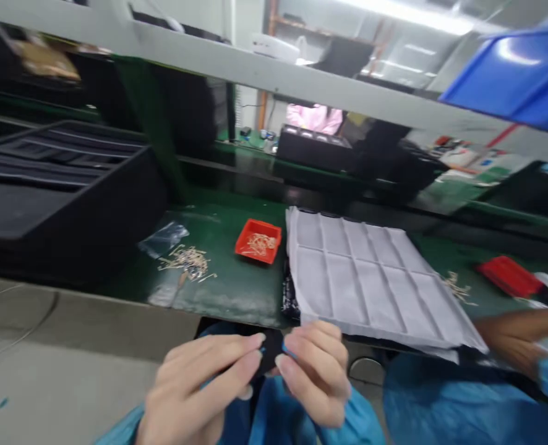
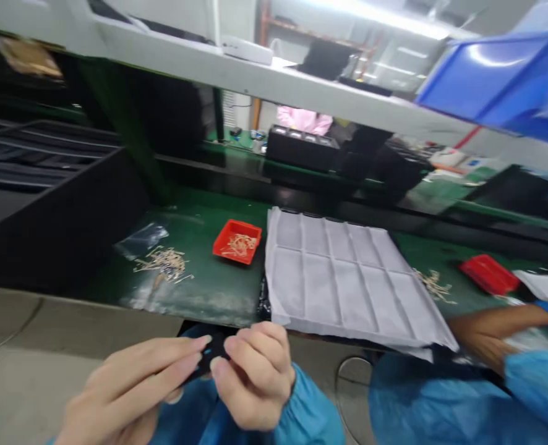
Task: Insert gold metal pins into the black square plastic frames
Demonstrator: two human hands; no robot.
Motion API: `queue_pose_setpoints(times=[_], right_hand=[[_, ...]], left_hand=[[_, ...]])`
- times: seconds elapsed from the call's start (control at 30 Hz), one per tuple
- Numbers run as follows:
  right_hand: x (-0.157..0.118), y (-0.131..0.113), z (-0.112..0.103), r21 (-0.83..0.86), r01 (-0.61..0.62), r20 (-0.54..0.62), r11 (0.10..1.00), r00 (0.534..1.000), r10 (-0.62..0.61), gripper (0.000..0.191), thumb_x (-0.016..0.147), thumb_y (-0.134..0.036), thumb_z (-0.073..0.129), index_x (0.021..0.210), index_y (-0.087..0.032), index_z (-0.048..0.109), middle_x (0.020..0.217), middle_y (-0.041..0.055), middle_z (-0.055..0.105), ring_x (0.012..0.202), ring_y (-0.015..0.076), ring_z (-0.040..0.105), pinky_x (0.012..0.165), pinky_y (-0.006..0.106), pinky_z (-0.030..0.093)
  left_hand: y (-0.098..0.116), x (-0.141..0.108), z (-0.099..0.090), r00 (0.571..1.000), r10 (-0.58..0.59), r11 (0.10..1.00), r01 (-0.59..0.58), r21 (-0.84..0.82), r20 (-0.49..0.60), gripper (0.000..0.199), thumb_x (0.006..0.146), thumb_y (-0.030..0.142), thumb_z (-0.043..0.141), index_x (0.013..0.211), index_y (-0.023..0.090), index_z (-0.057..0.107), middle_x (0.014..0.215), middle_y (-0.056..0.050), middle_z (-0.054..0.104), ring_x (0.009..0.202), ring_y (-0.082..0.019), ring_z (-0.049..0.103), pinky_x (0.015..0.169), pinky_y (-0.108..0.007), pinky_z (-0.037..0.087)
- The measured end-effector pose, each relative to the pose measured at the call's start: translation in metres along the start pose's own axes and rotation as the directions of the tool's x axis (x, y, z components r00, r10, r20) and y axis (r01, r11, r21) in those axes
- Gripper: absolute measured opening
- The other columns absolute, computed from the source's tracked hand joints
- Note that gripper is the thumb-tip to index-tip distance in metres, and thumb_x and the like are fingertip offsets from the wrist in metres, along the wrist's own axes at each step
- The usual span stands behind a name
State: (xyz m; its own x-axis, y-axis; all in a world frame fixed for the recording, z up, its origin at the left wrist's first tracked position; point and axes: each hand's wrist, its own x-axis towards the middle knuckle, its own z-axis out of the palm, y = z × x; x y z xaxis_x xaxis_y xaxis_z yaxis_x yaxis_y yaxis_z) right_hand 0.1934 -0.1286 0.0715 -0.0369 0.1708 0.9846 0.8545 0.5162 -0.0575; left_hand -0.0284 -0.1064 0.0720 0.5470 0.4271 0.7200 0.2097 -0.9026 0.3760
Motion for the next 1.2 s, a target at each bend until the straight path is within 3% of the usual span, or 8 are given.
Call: queue_pose_setpoints(times=[0.07, 0.17, 0.43, 0.6, 0.87, 1.0, 1.1, 1.2], right_hand=[[0.005, 0.000, -0.005, 0.002, 0.020, -0.124, 1.000, 0.992, -0.019, 0.017, 0.092, -0.010, 0.066, 0.081, -0.022, 0.068, 0.092, -0.0004, 0.073, 0.085, 0.0146, 0.068, 0.074, 0.033, 0.062], [0.012, -0.005, -0.009, -0.005, -0.005, -0.054, 1.000, 0.999, 0.005, 0.018, 0.093, -0.011, 0.070, 0.077, -0.019, 0.070, 0.091, 0.0009, 0.074, 0.084, 0.0152, 0.069, 0.073, 0.033, 0.063], [0.023, -0.021, -0.003, 0.159, -0.158, -0.155, 0.975, 0.971, 0.183, 0.014, 0.096, -0.015, 0.068, 0.082, -0.016, 0.067, 0.076, 0.0027, 0.066, 0.072, 0.0172, 0.063, 0.057, 0.033, 0.057], [0.025, -0.022, -0.003, 0.193, -0.173, -0.190, 0.966, 0.959, 0.209, 0.009, 0.097, -0.022, 0.069, 0.090, -0.016, 0.068, 0.080, 0.0038, 0.066, 0.072, 0.0180, 0.063, 0.060, 0.035, 0.059], [0.028, -0.023, -0.006, 0.138, -0.113, -0.168, 0.984, 0.976, 0.135, 0.016, 0.094, -0.011, 0.071, 0.079, -0.015, 0.067, 0.077, 0.0034, 0.071, 0.074, 0.0166, 0.065, 0.062, 0.034, 0.059], [0.030, -0.022, -0.001, 0.139, -0.056, -0.194, 0.989, 0.977, 0.083, 0.011, 0.092, -0.008, 0.071, 0.082, -0.014, 0.069, 0.075, 0.0036, 0.069, 0.070, 0.0159, 0.062, 0.055, 0.031, 0.057], [0.027, -0.024, 0.001, 0.123, -0.108, -0.188, 0.987, 0.973, 0.130, 0.008, 0.089, -0.006, 0.073, 0.087, -0.014, 0.071, 0.075, 0.0036, 0.068, 0.070, 0.0171, 0.062, 0.053, 0.032, 0.056], [0.022, -0.025, -0.002, 0.122, -0.169, -0.171, 0.978, 0.967, 0.188, 0.009, 0.088, -0.005, 0.074, 0.085, -0.013, 0.070, 0.077, 0.0045, 0.069, 0.072, 0.0184, 0.065, 0.055, 0.034, 0.057]], left_hand=[[0.012, 0.051, -0.008, 0.997, 0.064, 0.997, -0.065, -0.029, -0.037, 0.023, 0.103, 0.009, 0.050, 0.110, 0.014, 0.072, 0.105, -0.009, 0.082, 0.100, -0.015, 0.078, 0.089, -0.022, 0.063], [0.022, 0.081, -0.010, 0.996, 0.070, 0.997, -0.069, 0.023, -0.058, 0.028, 0.108, 0.016, 0.045, 0.101, 0.014, 0.073, 0.100, -0.009, 0.083, 0.096, -0.014, 0.079, 0.083, -0.020, 0.064], [0.056, 0.069, -0.010, 0.975, -0.152, 0.974, 0.176, 0.142, -0.160, 0.012, 0.099, 0.016, 0.065, 0.100, 0.019, 0.076, 0.094, 0.001, 0.084, 0.081, -0.011, 0.080, 0.078, -0.017, 0.065], [0.060, 0.069, -0.016, 0.979, -0.094, 0.976, 0.126, 0.176, -0.182, 0.015, 0.096, 0.011, 0.068, 0.091, 0.021, 0.077, 0.095, 0.004, 0.084, 0.086, -0.012, 0.081, 0.084, -0.020, 0.065], [0.059, 0.071, -0.013, 0.964, -0.175, 0.972, 0.202, 0.124, -0.201, 0.011, 0.097, 0.013, 0.066, 0.096, 0.019, 0.076, 0.091, 0.002, 0.084, 0.079, -0.012, 0.080, 0.076, -0.019, 0.066], [0.050, 0.068, -0.007, 0.971, -0.162, 0.986, 0.167, 0.019, -0.176, 0.011, 0.100, 0.015, 0.063, 0.101, 0.018, 0.074, 0.095, -0.002, 0.084, 0.084, -0.013, 0.080, 0.076, -0.020, 0.066], [0.038, 0.063, 0.001, 0.985, -0.056, 0.993, 0.039, -0.108, -0.165, 0.020, 0.104, 0.014, 0.053, 0.106, 0.016, 0.073, 0.103, -0.009, 0.083, 0.092, -0.017, 0.080, 0.080, -0.027, 0.068], [0.029, 0.059, 0.008, 0.971, -0.102, 0.969, 0.048, -0.242, -0.218, 0.023, 0.101, 0.008, 0.052, 0.111, 0.013, 0.071, 0.105, -0.013, 0.081, 0.090, -0.018, 0.079, 0.076, -0.029, 0.068]])
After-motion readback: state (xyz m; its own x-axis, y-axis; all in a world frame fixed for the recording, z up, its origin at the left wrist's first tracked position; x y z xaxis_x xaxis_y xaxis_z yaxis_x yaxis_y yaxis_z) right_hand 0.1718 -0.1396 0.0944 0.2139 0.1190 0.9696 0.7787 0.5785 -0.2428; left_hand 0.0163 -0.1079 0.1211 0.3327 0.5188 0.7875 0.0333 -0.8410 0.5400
